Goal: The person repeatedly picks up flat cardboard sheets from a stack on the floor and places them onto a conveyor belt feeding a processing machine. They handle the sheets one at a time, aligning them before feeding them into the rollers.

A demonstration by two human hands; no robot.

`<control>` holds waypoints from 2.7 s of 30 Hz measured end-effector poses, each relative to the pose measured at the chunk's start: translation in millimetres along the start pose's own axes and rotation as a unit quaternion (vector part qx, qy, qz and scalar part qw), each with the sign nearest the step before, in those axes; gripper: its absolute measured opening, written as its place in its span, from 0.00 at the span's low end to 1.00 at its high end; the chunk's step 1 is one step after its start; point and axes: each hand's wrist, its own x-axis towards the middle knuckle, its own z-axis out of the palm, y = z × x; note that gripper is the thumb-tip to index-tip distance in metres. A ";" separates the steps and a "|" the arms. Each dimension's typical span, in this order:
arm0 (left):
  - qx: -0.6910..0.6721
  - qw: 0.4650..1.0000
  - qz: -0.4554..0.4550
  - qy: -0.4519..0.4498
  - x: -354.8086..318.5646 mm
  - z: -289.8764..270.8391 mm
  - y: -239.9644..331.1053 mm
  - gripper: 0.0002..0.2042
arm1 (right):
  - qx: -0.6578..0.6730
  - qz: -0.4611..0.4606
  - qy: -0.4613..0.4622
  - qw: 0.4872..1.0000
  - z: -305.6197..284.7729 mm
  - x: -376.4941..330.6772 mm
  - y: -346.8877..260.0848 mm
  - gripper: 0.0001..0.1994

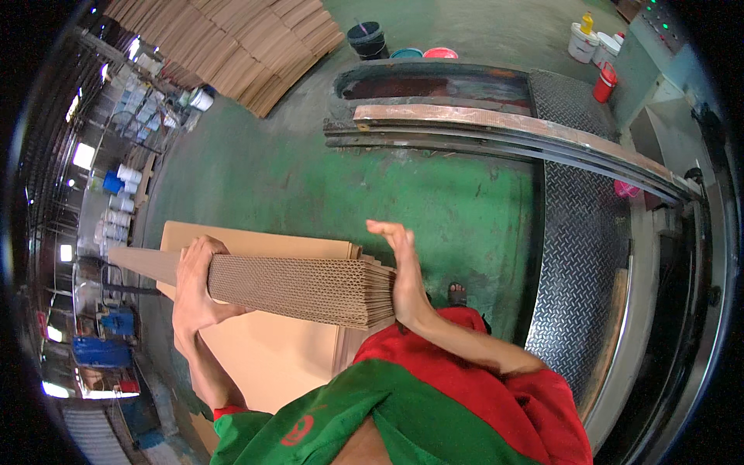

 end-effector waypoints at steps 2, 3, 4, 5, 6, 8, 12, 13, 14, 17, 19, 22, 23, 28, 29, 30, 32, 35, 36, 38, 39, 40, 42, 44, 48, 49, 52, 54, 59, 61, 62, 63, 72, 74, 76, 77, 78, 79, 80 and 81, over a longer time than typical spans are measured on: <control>0.004 1.000 0.007 0.003 2.1 -1.1 0.2 0.38 | 0.073 0.021 -0.040 0.996 -0.9 -10.6 2.2 0.41; 0.003 1.000 -0.001 -0.012 2.7 -0.9 1.3 0.38 | 0.107 0.046 -0.046 0.992 0.0 -18.2 3.5 0.42; -0.002 1.000 0.011 -0.007 3.7 -1.3 1.6 0.38 | 0.064 -0.015 -0.068 0.996 -4.6 -18.9 3.7 0.48; -0.008 1.000 0.013 -0.011 3.5 -1.8 2.5 0.38 | 0.034 -0.060 -0.072 0.995 -6.1 -21.9 5.3 0.50; -0.011 0.999 -0.014 -0.027 2.5 -2.3 2.6 0.38 | -0.002 -0.103 -0.094 0.990 -8.8 -28.3 5.8 0.52; 0.018 0.999 0.033 -0.009 -4.3 -4.6 -0.5 0.38 | -0.065 -0.192 -0.055 0.978 -7.3 -37.2 11.2 0.55; -0.071 0.995 0.065 0.002 -45.5 -15.3 -46.9 0.46 | -0.108 -0.229 0.022 0.967 3.3 -49.6 29.3 0.58; -0.155 0.978 0.094 0.105 -60.6 -22.6 -75.0 0.49 | -0.121 -0.221 0.049 0.967 5.3 -50.6 33.9 0.58; -0.268 0.922 0.065 0.273 -73.1 -10.0 -98.8 0.43 | -0.148 -0.225 0.069 0.961 4.2 -53.6 35.5 0.57; -0.411 0.582 -0.075 0.698 -124.8 36.9 -184.1 0.38 | -0.174 -0.213 0.123 0.954 5.0 -57.7 35.9 0.56; -0.372 0.570 -0.244 0.691 -149.2 96.5 -228.9 0.32 | -0.161 -0.196 0.152 0.955 12.5 -60.8 30.6 0.56; -0.502 0.526 -0.343 0.594 -144.5 194.8 -258.8 0.30 | -0.154 -0.237 0.191 0.940 35.8 -66.9 11.2 0.57; -0.530 0.527 -0.360 0.558 -135.4 220.5 -258.7 0.30 | -0.153 -0.240 0.201 0.937 44.7 -71.9 0.6 0.57; -0.588 0.540 -0.381 0.466 -94.1 264.5 -232.2 0.30 | -0.182 -0.263 0.180 0.930 89.5 -99.9 -55.2 0.57; -0.591 0.541 -0.384 0.459 -89.7 262.1 -226.5 0.30 | -0.189 -0.271 0.176 0.927 96.6 -103.7 -61.9 0.57; -0.591 0.543 -0.387 0.454 -86.9 259.7 -220.5 0.30 | -0.211 -0.263 0.156 0.928 98.5 -113.6 -69.8 0.56; -0.592 0.547 -0.388 0.447 -82.8 254.0 -209.8 0.30 | -0.201 -0.252 0.125 0.938 104.3 -119.8 -76.2 0.52; -0.584 0.558 -0.385 0.446 -78.4 250.2 -191.3 0.29 | -0.222 -0.275 0.080 0.932 101.3 -130.3 -82.0 0.49; -0.582 0.561 -0.382 0.448 -76.5 250.2 -183.5 0.29 | -0.230 -0.293 0.064 0.926 98.1 -133.7 -83.8 0.48; -0.577 0.570 -0.372 0.452 -72.8 248.0 -168.6 0.29 | -0.218 -0.264 0.068 0.937 79.9 -157.5 -94.7 0.47; -0.575 0.573 -0.366 0.455 -70.9 246.7 -160.9 0.29 | -0.227 -0.249 0.067 0.939 71.7 -167.8 -99.8 0.46; -0.575 0.574 -0.363 0.456 -70.6 245.8 -153.9 0.29 | -0.199 -0.270 0.086 0.938 59.2 -179.8 -104.9 0.44; -0.574 0.576 -0.361 0.457 -74.1 246.0 -140.6 0.29 | -0.257 -0.200 0.139 0.935 16.8 -219.4 -118.1 0.46; -0.580 0.572 -0.351 0.463 -80.4 246.8 -126.9 0.29 | -0.202 -0.271 0.189 0.922 -24.0 -240.9 -114.5 0.49; -0.589 0.566 -0.325 0.476 -105.0 250.5 -88.7 0.29 | -0.099 -0.208 0.273 0.934 -114.2 -302.5 -89.0 0.55; -0.594 0.565 -0.312 0.479 -113.1 250.7 -74.2 0.29 | -0.047 -0.208 0.294 0.932 -132.6 -322.5 -78.2 0.53; -0.616 0.570 -0.264 0.476 -136.5 250.5 -18.4 0.29 | 0.027 -0.242 0.366 0.898 -178.3 -397.2 -42.8 0.52; -0.638 0.573 -0.228 0.461 -156.5 251.8 26.7 0.29 | 0.028 -0.255 0.458 0.851 -207.4 -464.6 -27.1 0.51; -0.719 0.552 -0.125 0.404 -206.7 255.8 156.9 0.28 | 0.158 -0.371 0.515 0.756 -247.7 -680.6 -14.5 0.45; -0.761 0.538 -0.081 0.354 -220.7 263.8 213.9 0.28 | 0.153 -0.435 0.527 0.714 -247.2 -776.4 -13.2 0.42; -0.784 0.525 -0.062 0.324 -227.1 269.3 242.8 0.28 | 0.128 -0.438 0.617 0.641 -245.2 -818.1 -13.2 0.41; -0.809 0.511 -0.040 0.288 -232.5 275.5 273.5 0.28 | 0.072 -0.464 0.663 0.583 -240.2 -858.2 -12.5 0.39; -0.943 0.209 0.105 -0.237 -278.7 314.7 573.9 0.28 | 0.041 -0.510 0.825 0.239 -102.2 -1060.0 14.8 0.37; -0.922 0.181 0.118 -0.322 -293.7 322.2 629.8 0.29 | 0.061 -0.542 0.797 0.259 -84.7 -1075.1 25.5 0.37; -0.898 0.225 0.083 -0.369 -298.1 334.4 685.0 0.31 | 0.077 -0.524 0.807 0.262 -86.1 -1081.0 37.0 0.38; -0.878 0.251 0.034 -0.405 -297.7 341.6 711.3 0.31 | 0.101 -0.532 0.797 0.269 -93.3 -1082.1 40.8 0.39; -0.863 0.251 0.035 -0.438 -295.9 349.5 737.9 0.31 | 0.110 -0.527 0.806 0.247 -104.6 -1080.6 43.8 0.35; -0.842 0.265 0.009 -0.470 -292.4 357.6 765.1 0.29 | 0.086 -0.507 0.818 0.258 -119.3 -1078.0 44.8 0.35; -0.829 0.267 0.012 -0.492 -288.4 364.7 796.0 0.27 | 0.078 -0.497 0.823 0.263 -135.6 -1074.9 42.3 0.35; -0.805 0.269 0.030 -0.528 -282.3 370.0 829.4 0.25 | 0.069 -0.484 0.829 0.271 -150.8 -1070.7 38.6 0.35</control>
